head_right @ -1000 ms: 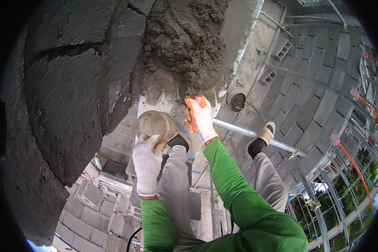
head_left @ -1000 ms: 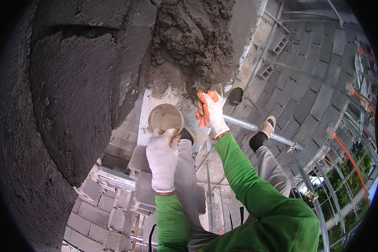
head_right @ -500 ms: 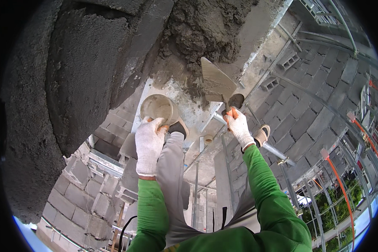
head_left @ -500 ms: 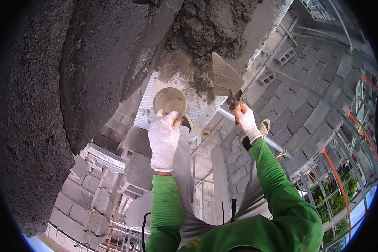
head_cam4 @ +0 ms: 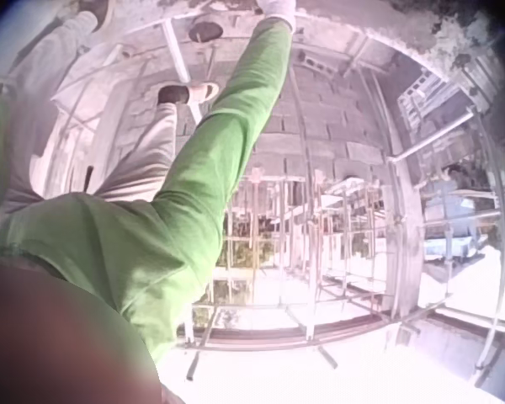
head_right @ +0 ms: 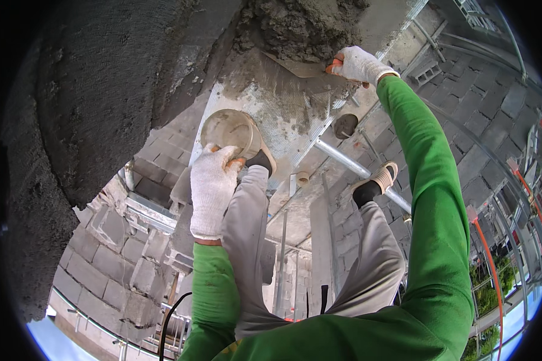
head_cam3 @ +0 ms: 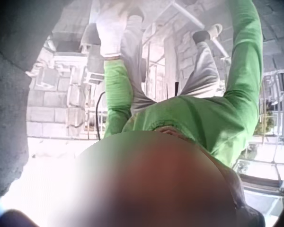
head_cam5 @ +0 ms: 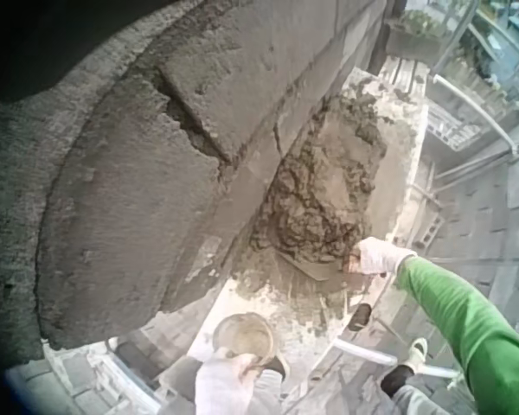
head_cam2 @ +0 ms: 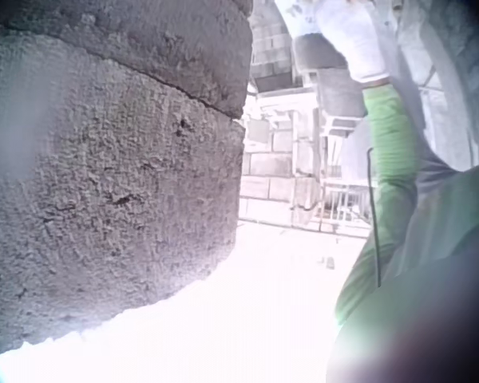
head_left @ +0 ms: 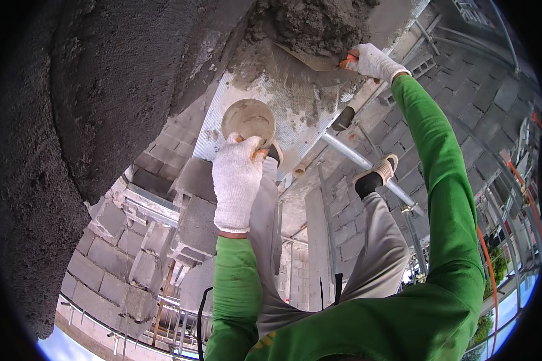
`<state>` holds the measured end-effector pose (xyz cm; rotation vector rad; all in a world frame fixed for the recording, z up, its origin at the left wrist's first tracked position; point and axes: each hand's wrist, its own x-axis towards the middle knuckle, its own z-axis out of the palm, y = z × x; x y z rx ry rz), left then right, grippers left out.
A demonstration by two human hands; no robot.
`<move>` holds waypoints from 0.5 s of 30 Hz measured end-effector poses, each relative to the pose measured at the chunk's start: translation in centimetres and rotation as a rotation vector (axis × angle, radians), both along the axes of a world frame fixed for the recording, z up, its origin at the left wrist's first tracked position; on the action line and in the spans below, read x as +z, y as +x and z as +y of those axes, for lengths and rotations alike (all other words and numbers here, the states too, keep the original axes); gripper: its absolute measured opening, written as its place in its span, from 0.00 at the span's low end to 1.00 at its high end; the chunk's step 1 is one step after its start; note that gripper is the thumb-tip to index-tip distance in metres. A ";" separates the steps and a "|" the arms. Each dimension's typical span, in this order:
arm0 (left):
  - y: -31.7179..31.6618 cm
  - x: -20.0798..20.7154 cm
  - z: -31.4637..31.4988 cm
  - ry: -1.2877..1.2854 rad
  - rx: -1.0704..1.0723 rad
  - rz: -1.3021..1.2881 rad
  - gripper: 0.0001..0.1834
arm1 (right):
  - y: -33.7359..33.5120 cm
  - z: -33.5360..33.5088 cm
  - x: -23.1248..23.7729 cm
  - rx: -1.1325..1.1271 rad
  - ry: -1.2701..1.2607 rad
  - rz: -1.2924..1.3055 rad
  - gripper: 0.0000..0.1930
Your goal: The person places concrete blocks onto a partially built wall and applies mortar between them using a trowel. They repeatedly scoop mortar from a bucket, spread it along the block joints, and adjust block positions to align the wall.
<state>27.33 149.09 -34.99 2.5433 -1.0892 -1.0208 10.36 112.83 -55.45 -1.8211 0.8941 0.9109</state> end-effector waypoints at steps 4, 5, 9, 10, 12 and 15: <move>0.2 0.1 -0.2 0.022 0.039 0.019 0.13 | -4.2 3.9 3.5 -0.032 0.183 0.088 0.16; 0.2 0.1 -0.3 -0.029 0.032 -0.003 0.13 | -5.6 5.7 3.7 0.004 0.216 0.137 0.15; 0.0 -0.1 0.0 -0.023 0.015 -0.015 0.13 | -7.0 7.1 0.6 0.293 0.337 0.205 0.14; -0.3 0.0 0.2 -0.046 0.003 -0.020 0.13 | -6.6 6.0 -0.3 0.304 0.364 0.282 0.13; -0.8 -0.2 0.4 0.005 -0.001 0.011 0.12 | -5.0 1.7 -1.4 0.133 0.183 0.258 0.10; -1.3 -0.4 0.2 -0.005 -0.015 0.028 0.12 | -3.0 -3.7 0.2 -0.010 0.029 0.100 0.11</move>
